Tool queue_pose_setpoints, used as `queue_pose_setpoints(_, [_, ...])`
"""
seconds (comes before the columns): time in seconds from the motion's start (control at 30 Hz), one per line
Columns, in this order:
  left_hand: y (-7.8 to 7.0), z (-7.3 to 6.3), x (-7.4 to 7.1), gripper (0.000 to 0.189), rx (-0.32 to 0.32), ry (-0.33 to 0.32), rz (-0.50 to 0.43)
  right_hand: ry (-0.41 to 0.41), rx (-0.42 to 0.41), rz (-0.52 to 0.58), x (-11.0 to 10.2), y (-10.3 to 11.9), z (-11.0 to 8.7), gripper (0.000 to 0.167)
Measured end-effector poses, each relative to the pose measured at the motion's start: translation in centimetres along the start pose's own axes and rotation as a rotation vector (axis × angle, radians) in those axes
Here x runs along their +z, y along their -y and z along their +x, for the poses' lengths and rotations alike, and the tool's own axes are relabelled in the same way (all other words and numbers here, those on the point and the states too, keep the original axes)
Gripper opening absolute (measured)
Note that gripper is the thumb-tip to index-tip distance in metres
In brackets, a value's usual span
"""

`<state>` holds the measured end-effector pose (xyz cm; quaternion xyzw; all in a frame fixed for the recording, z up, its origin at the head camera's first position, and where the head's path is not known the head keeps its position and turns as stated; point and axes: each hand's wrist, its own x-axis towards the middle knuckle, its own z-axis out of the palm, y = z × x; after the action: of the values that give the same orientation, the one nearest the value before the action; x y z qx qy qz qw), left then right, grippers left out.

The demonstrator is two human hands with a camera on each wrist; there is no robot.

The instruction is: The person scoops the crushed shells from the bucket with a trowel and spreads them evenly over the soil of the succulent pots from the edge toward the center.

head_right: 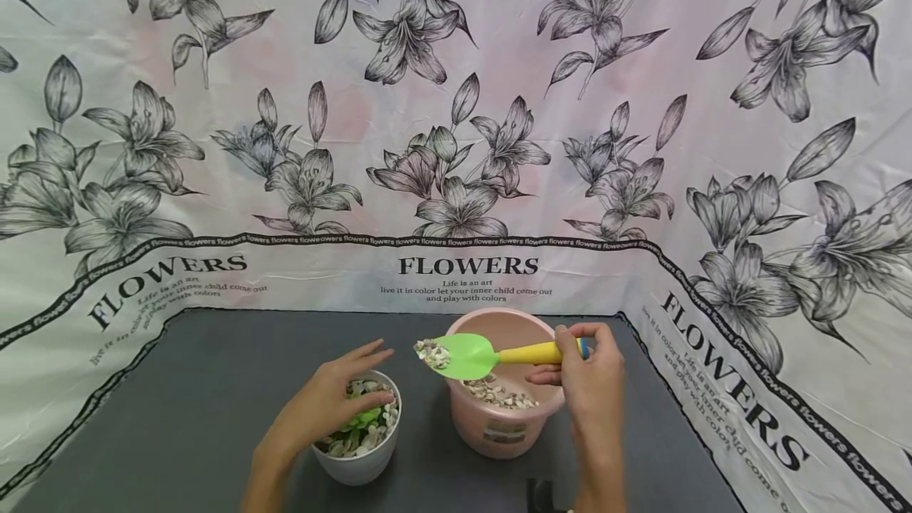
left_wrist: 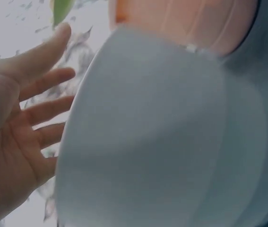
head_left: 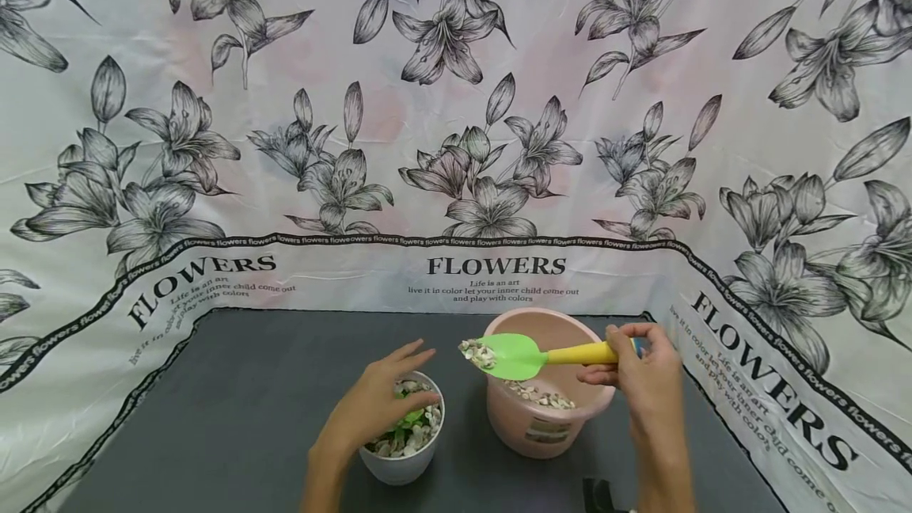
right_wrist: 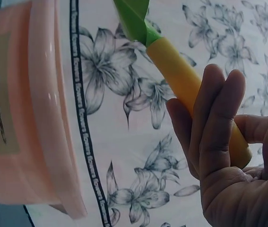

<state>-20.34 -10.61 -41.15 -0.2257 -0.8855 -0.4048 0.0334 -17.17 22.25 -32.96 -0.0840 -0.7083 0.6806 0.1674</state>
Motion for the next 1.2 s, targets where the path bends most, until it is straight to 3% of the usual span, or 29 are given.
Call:
queue_pose_setpoints(0.23, [2.3,-2.1,-2.5,0.076,-0.045,0.001,-0.022,0.059,-0.022,-0.035,2.5,-0.5,-0.8,0.017])
queue_pose_setpoints(0.43, [4.4,-4.1,-4.2,0.11,-0.145,0.06,-0.049,0.154,-0.032,-0.06,5.0,-1.1,-1.5,0.018])
queue_pose_setpoints(0.53, [5.6,-4.9,-4.2,0.131,-0.135,0.115,-0.107,0.193,-0.037,-0.063,6.2,-1.4,-1.9,0.019])
queue_pose_setpoints(0.63, [6.9,-5.2,-3.6,0.146,-0.076,0.162,-0.217,0.226,-0.034,-0.068,7.4,-1.8,-2.5,0.02])
queue_pose_setpoints(0.83, [8.8,-5.0,-2.4,0.147,-0.046,0.23,-0.409,0.296,-0.065,-0.104,9.7,-2.4,-3.4,0.014])
queue_pose_setpoints(1.0, [9.7,-4.7,-1.9,0.135,-0.016,0.2,-0.462,0.39,-0.217,-0.219,11.5,-2.3,-4.7,0.011])
queue_pose_setpoints(1.2, [10.0,-4.7,-1.8,0.129,0.043,0.144,-0.439,0.54,-0.541,-0.341,12.3,-1.7,-5.7,0.01])
